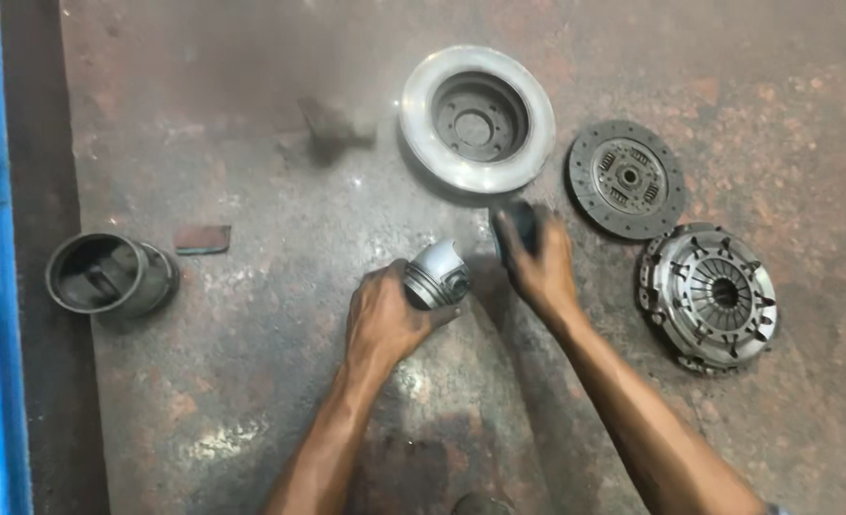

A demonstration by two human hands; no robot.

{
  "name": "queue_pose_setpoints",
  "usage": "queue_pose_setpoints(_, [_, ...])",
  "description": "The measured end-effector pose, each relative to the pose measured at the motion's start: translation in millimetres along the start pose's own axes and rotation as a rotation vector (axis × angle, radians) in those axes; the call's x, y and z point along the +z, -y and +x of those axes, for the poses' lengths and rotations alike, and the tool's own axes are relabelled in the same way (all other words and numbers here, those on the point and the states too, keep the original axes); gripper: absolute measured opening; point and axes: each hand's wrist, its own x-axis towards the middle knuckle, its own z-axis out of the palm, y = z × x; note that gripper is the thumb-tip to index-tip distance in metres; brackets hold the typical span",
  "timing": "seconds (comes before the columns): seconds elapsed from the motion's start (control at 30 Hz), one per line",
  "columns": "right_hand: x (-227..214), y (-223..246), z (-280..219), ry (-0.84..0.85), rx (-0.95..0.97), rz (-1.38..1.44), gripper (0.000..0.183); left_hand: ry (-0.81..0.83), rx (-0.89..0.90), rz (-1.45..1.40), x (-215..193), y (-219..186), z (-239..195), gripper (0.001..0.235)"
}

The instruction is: The person scrubs a cylindrical metal part with a dark abrasive pad on a concrete floor. Nearby, a flywheel, clutch disc, and pressure plate are visible. The person rotates the part to clean different sides and then places it down.

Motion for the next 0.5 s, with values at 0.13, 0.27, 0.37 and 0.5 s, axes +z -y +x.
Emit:
queue_pose_setpoints(0.13, [16.2,-8.3,-36.3,0.061,-0.058,0.104,0.051,-0.175,0.149,0.055,11.1,10.3,7.6,0.110])
queue_pose_setpoints(0.27, [22.0,8.4,-41.8,0.091,0.058,0.283,0.034,-0.340,0.273,0.225,31.5,17.8,-1.4,0.114])
queue_pose_setpoints(0.37, [27.7,17.3,-36.0,0.085,0.050,0.214,0.029,-0.391,0.277,0.119,39.3,25.2,-5.0,0.105])
queue_pose_setpoints(0.5, [45.2,10.8,-32.6,-0.038,-0.417,0.057,0.017,-0.451,0.320,0.110,50.2,37.2,-2.9,0.097])
